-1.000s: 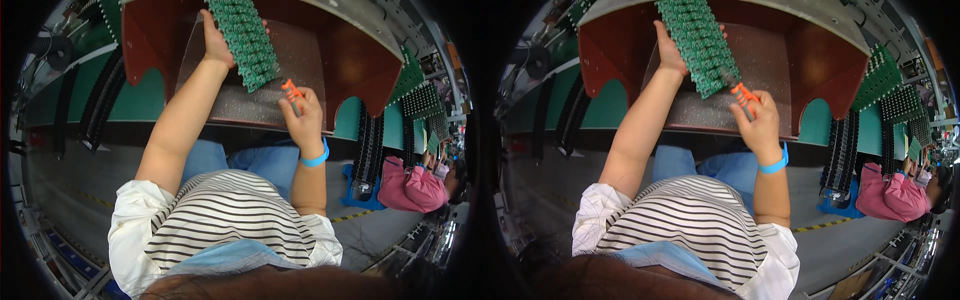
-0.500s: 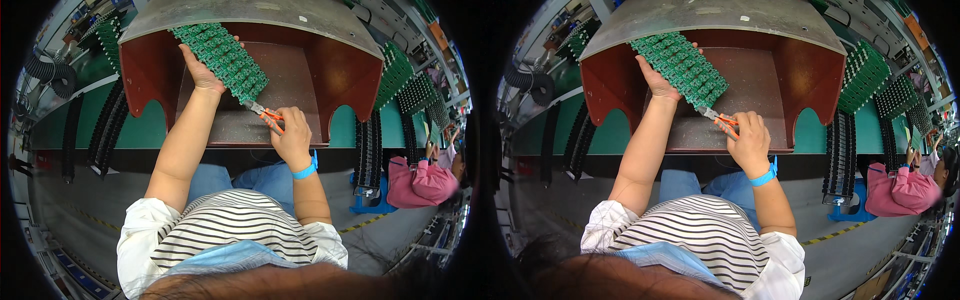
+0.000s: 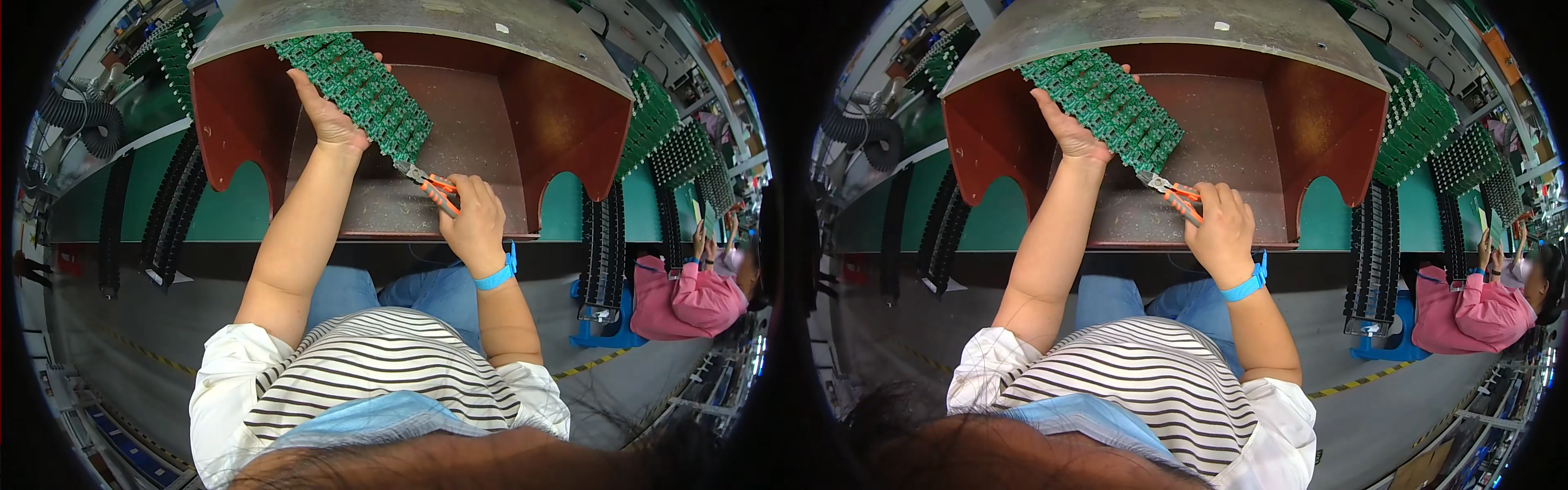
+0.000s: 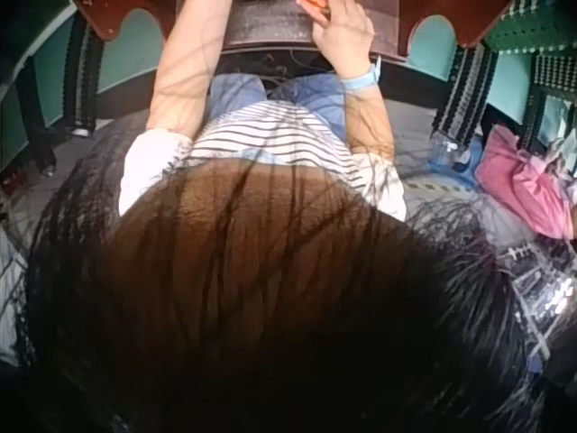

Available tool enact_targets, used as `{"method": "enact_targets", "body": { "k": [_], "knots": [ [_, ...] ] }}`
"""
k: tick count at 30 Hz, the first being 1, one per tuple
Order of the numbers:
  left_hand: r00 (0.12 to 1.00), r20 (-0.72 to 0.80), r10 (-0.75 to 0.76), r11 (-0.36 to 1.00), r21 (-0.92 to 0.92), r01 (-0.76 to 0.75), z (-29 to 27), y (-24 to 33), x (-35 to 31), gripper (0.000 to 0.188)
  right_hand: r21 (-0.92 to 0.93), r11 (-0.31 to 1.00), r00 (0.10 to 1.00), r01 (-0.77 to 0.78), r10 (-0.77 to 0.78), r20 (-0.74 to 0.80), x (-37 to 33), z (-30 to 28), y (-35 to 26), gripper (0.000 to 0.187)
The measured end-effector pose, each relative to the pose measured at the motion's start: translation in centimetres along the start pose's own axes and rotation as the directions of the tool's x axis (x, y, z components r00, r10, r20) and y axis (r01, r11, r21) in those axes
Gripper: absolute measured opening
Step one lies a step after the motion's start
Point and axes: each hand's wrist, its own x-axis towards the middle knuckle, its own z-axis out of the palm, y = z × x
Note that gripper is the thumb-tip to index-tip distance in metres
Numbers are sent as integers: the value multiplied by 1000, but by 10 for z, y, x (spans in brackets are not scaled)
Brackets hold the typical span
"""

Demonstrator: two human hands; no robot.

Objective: The person trims edges from circuit boards using pliers, places the finished board onto a stack, and picks up another board to trim.

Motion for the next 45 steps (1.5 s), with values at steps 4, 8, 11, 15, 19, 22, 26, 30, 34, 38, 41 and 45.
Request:
{"method": "enact_targets", "body": {
  "k": [4,8,11,15,19,22,26,30,34,38,41,45],
  "knots": [
    [999,-33,7,1000,13,-7,-9,0,5,91,14,1000,1000,-3,3,-6,3,-2,-3,41],
    [998,-57,13,999,41,-11,-14,0,6,94,41,994,990,-98,94,102,6,-3,-3,38],
    [997,-71,22,998,65,-18,-15,0,6,93,56,980,962,-189,173,212,8,-5,-3,37],
    [992,-105,66,994,92,-56,-15,-3,5,92,126,965,969,-232,218,118,11,-8,-1,35],
    [995,-69,73,992,105,-66,-13,-4,2,91,74,996,998,-51,53,-16,16,-4,-4,33],
    [996,-54,72,993,101,-66,-10,-6,0,91,55,998,999,4,-1,-54,17,0,-4,34],
    [997,-48,59,995,81,-55,-7,-8,-2,90,67,998,999,-12,14,-34,16,6,-2,38],
    [996,-59,61,996,66,-57,-6,-7,-3,90,84,996,999,2,1,-34,15,8,-4,37],
    [998,-49,47,998,55,-45,-7,-5,-2,89,98,995,1000,-19,20,-11,16,5,-6,35],
    [998,-58,41,998,49,-38,-8,-4,-2,88,96,994,998,-52,50,27,17,3,-8,35],
    [997,-71,43,998,50,-39,-8,-4,-3,87,91,993,996,-77,72,59,17,2,-7,35],
    [994,-105,7,1000,26,-4,-10,-7,-3,85,141,980,988,-138,126,94,17,2,-3,36]
  ]
}}
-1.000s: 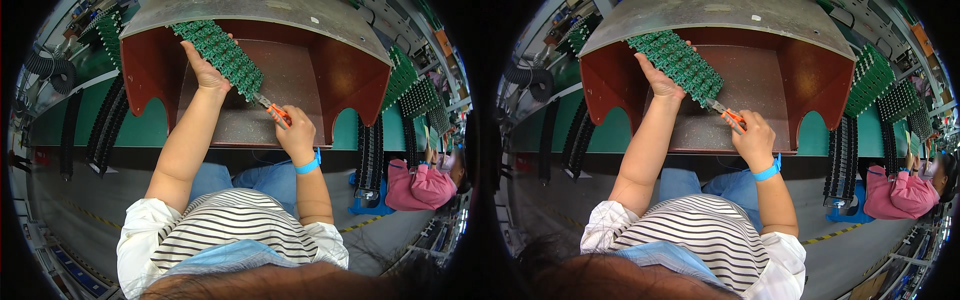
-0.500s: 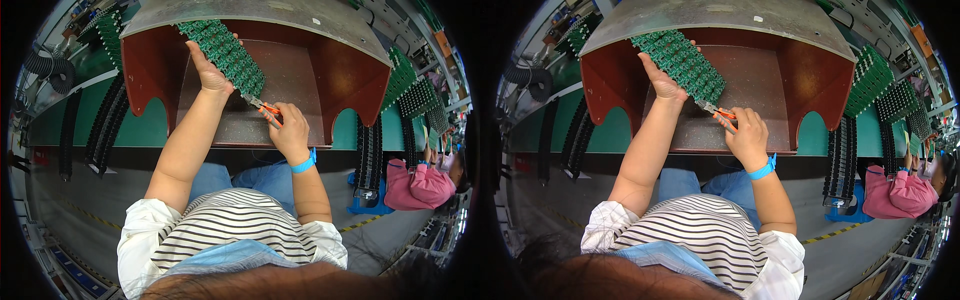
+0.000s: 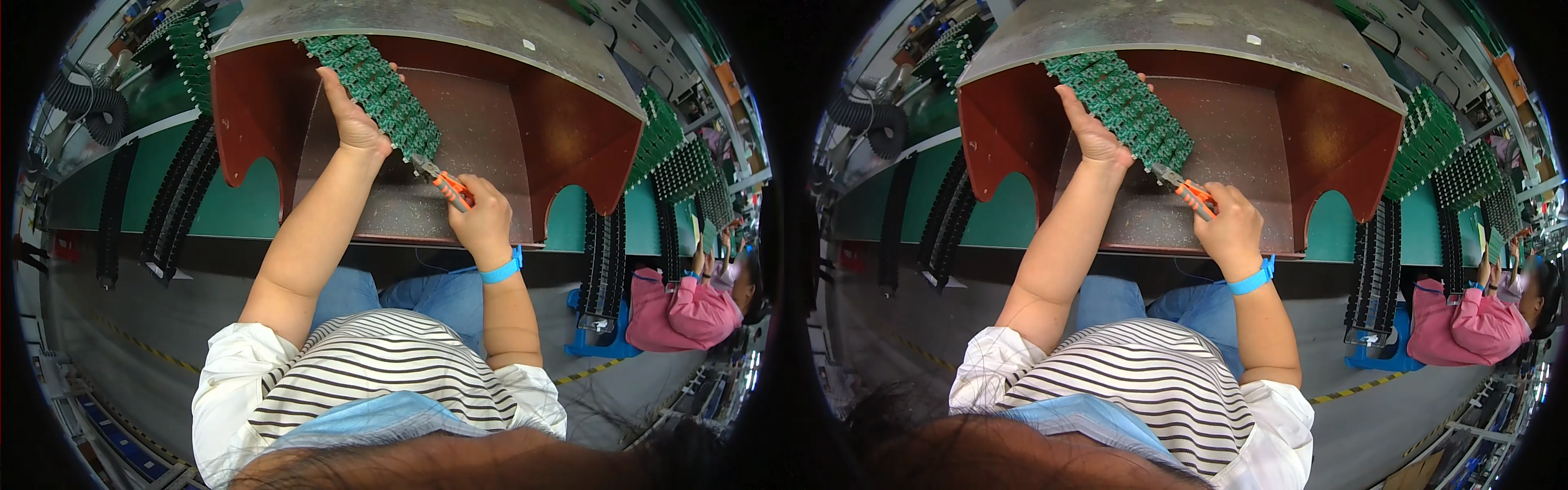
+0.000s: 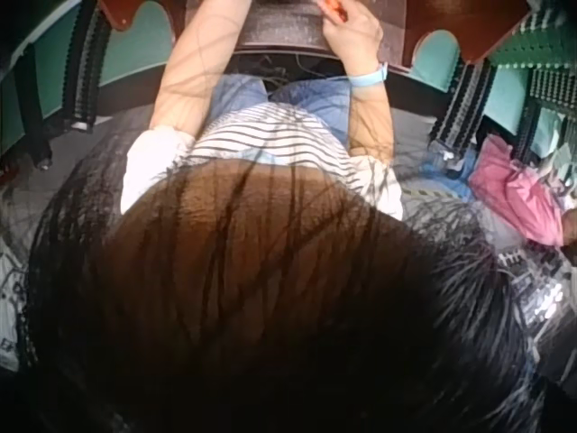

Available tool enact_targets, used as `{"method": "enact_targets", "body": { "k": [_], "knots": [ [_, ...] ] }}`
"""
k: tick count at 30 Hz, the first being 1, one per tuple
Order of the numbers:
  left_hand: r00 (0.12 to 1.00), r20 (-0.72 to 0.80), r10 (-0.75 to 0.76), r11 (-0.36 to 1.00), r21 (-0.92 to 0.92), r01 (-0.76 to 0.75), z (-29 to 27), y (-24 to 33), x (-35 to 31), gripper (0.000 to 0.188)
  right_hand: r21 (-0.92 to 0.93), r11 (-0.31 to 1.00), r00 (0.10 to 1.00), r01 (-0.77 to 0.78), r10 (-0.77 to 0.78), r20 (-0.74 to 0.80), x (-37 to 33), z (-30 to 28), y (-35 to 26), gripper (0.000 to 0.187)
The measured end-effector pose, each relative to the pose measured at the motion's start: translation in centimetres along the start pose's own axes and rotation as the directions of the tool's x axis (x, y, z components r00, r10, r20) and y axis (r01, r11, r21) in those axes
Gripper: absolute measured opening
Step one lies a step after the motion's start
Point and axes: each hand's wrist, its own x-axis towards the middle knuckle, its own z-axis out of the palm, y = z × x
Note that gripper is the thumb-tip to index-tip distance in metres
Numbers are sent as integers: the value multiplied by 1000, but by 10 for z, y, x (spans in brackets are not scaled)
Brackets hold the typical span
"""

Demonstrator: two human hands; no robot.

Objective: The person trims edges from circuit boards using pliers, places the finished board onto a stack, and picks up another board to trim.

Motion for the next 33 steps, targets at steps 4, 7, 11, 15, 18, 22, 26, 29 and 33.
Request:
{"method": "enact_targets", "body": {
  "k": [4,7,11,15,18,22,26,29,33],
  "knots": [
    [999,25,19,1000,21,-20,6,-5,-6,83,-13,995,988,103,-104,-115,6,0,-7,35],
    [999,43,21,999,35,-23,9,-7,-10,82,-23,992,981,126,-128,-144,7,1,-10,34],
    [998,63,17,998,60,-21,11,-7,-13,80,-28,995,989,101,-103,-107,6,3,-13,35],
    [998,62,17,999,48,-20,9,-7,-11,81,-31,994,989,101,-104,-104,6,3,-13,34],
    [998,56,17,999,36,-19,9,-7,-11,80,-20,994,987,107,-108,-115,6,4,-13,32],
    [999,44,17,1000,22,-18,8,-6,-11,80,-6,995,989,99,-99,-108,6,5,-12,30],
    [999,31,13,1000,18,-14,10,-6,-12,80,-6,998,997,56,-56,-58,4,8,-10,30],
    [1000,3,2,999,43,-2,12,-8,-13,79,2,999,999,33,-33,-36,4,7,-6,31],
    [1000,-3,-2,998,63,2,16,-9,-17,80,13,998,995,55,-54,-78,8,3,-12,31]
  ]
}}
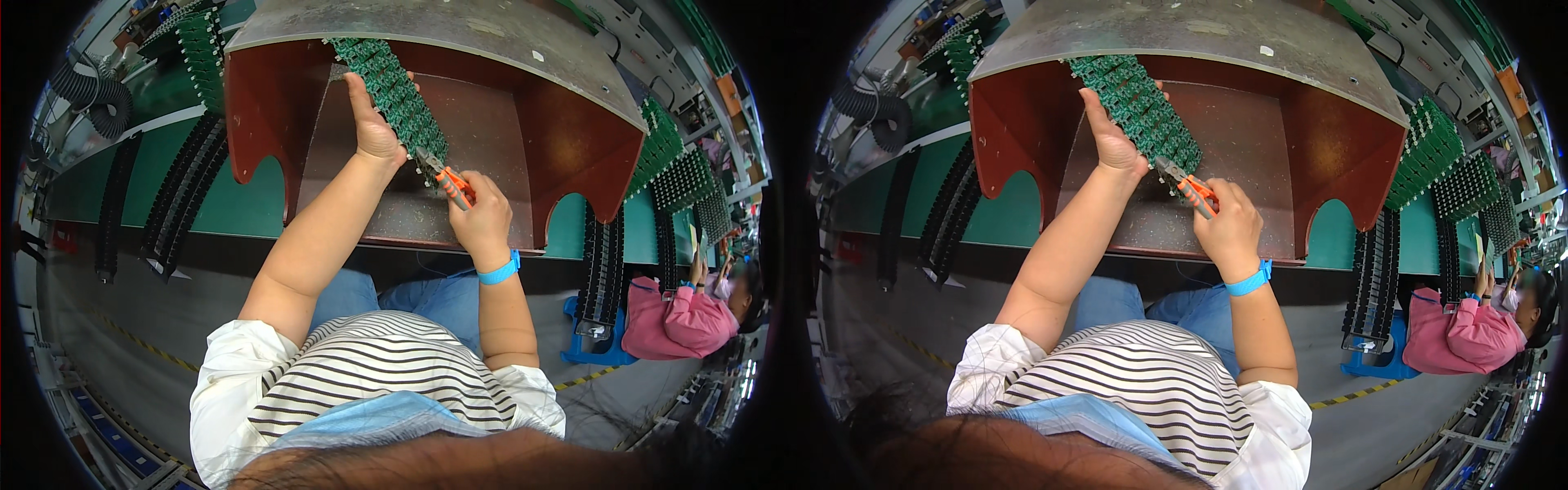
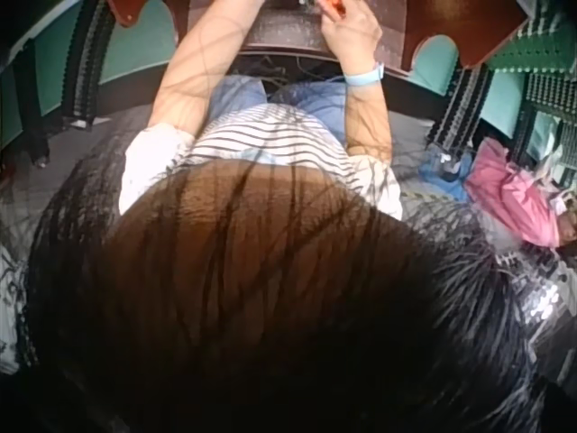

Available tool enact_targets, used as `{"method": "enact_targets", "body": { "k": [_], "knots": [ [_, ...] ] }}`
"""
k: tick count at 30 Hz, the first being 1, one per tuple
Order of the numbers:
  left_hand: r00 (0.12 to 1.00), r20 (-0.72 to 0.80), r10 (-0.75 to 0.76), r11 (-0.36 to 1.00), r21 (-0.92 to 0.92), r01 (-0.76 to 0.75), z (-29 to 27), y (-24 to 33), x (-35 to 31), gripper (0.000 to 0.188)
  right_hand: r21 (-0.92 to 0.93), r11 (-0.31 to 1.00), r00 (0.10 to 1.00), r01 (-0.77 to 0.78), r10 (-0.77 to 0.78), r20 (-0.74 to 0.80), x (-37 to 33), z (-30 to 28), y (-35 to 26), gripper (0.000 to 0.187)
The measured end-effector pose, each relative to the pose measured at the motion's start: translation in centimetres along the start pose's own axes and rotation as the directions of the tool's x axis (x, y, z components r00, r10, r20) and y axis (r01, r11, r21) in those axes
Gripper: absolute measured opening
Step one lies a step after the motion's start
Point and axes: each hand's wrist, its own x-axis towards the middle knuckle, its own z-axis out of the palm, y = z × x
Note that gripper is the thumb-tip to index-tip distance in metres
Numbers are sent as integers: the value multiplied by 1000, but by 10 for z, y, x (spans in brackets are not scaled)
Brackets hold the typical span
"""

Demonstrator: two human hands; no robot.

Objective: The person trims edges from circuit boards using pliers, places the finished board onto a stack, and picks up another board to trim.

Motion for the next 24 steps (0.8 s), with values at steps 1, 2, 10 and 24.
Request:
{"method": "enact_targets", "body": {
  "k": [1,2,10,24],
  "knots": [
    [1000,2,-2,1000,6,2,1,0,-1,80,4,1000,1000,13,-12,-25,2,-1,-2,31],
    [1000,4,-5,1000,13,5,1,0,-2,80,9,1000,998,25,-24,-50,3,-2,-3,31],
    [998,58,-7,998,61,4,-1,-4,-4,82,13,998,994,59,-58,-93,4,4,-8,30],
    [1000,31,3,999,42,-4,-4,-6,-3,82,14,999,1000,-29,29,-9,3,8,-6,30]
  ]
}}
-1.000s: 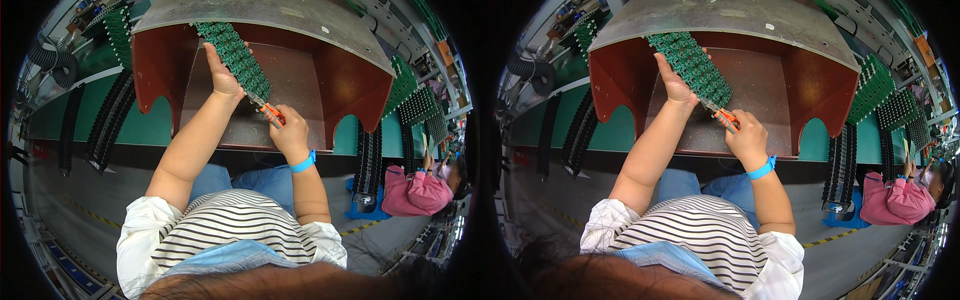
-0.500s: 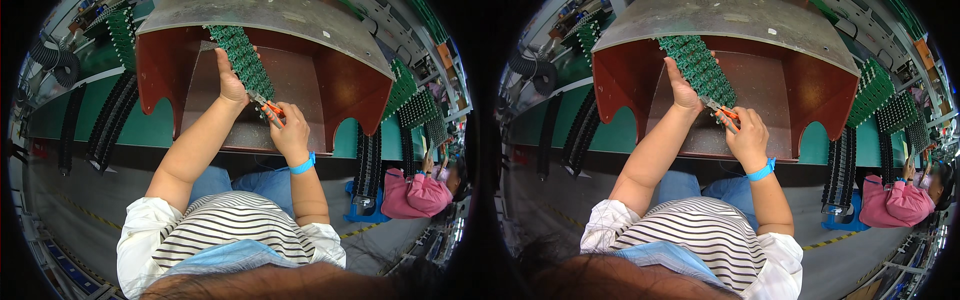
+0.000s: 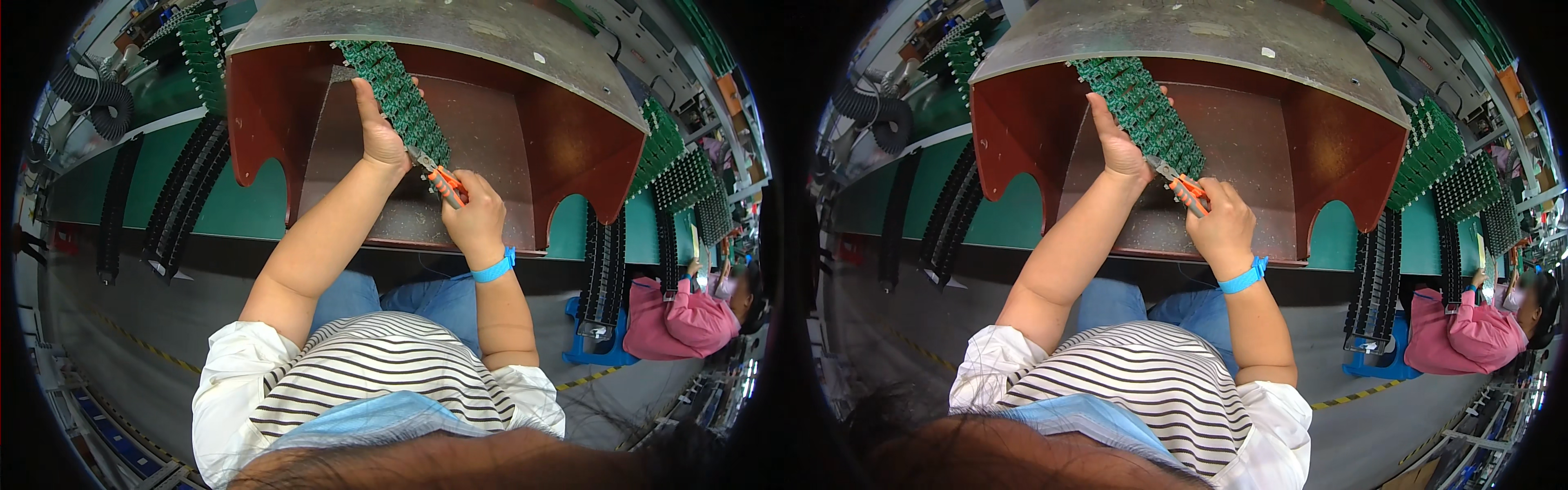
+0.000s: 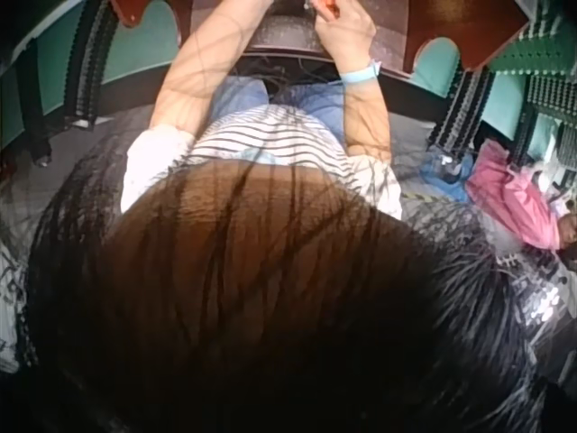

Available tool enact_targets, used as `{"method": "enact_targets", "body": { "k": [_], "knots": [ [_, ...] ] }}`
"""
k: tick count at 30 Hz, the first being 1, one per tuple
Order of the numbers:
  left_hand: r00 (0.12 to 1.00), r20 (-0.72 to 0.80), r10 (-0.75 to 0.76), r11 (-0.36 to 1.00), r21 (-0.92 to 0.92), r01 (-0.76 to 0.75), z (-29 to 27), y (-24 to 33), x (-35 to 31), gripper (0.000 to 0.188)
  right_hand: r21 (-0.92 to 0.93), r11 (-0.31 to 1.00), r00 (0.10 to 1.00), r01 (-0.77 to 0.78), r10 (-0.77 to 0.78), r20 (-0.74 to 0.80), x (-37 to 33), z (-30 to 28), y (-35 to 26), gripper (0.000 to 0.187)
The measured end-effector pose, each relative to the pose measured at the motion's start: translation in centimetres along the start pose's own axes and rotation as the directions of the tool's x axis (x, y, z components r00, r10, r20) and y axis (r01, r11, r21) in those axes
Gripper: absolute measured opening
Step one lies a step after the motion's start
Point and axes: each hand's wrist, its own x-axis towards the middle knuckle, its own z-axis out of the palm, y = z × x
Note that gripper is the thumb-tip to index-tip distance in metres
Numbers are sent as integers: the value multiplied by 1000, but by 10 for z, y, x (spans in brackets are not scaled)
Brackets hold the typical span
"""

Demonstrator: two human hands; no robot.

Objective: The person trims edges from circuit boards using pliers, places the finished board onto a stack, and picks up another board to trim.

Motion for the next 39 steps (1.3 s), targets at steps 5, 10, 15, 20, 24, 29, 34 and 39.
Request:
{"method": "enact_targets", "body": {
  "k": [5,10,15,20,24,29,34,39],
  "knots": [
    [1000,1,-17,1000,23,17,0,-1,-2,83,64,998,1000,-15,16,-16,4,-3,-3,31],
    [998,47,-47,999,9,47,1,-3,-4,84,20,999,996,31,-30,-80,9,-6,-10,32],
    [997,60,-48,999,3,48,1,-5,-6,86,29,998,996,48,-45,-83,10,-4,-11,33],
    [997,64,-45,999,3,45,1,-5,-5,86,47,998,995,48,-44,-87,9,-3,-12,33],
    [996,70,-49,999,-7,50,0,-5,-5,85,16,998,995,61,-59,-80,9,-2,-14,33],
    [997,72,-34,999,-2,34,1,-5,-5,85,-3,997,992,72,-72,-105,8,0,-14,33],
    [1000,15,17,1000,-5,-17,1,-7,-5,84,22,998,997,56,-55,-59,10,-3,-11,31],
    [1000,15,-22,999,28,22,1,-7,-8,82,57,996,998,67,-65,-23,9,2,-2,32]
  ]
}}
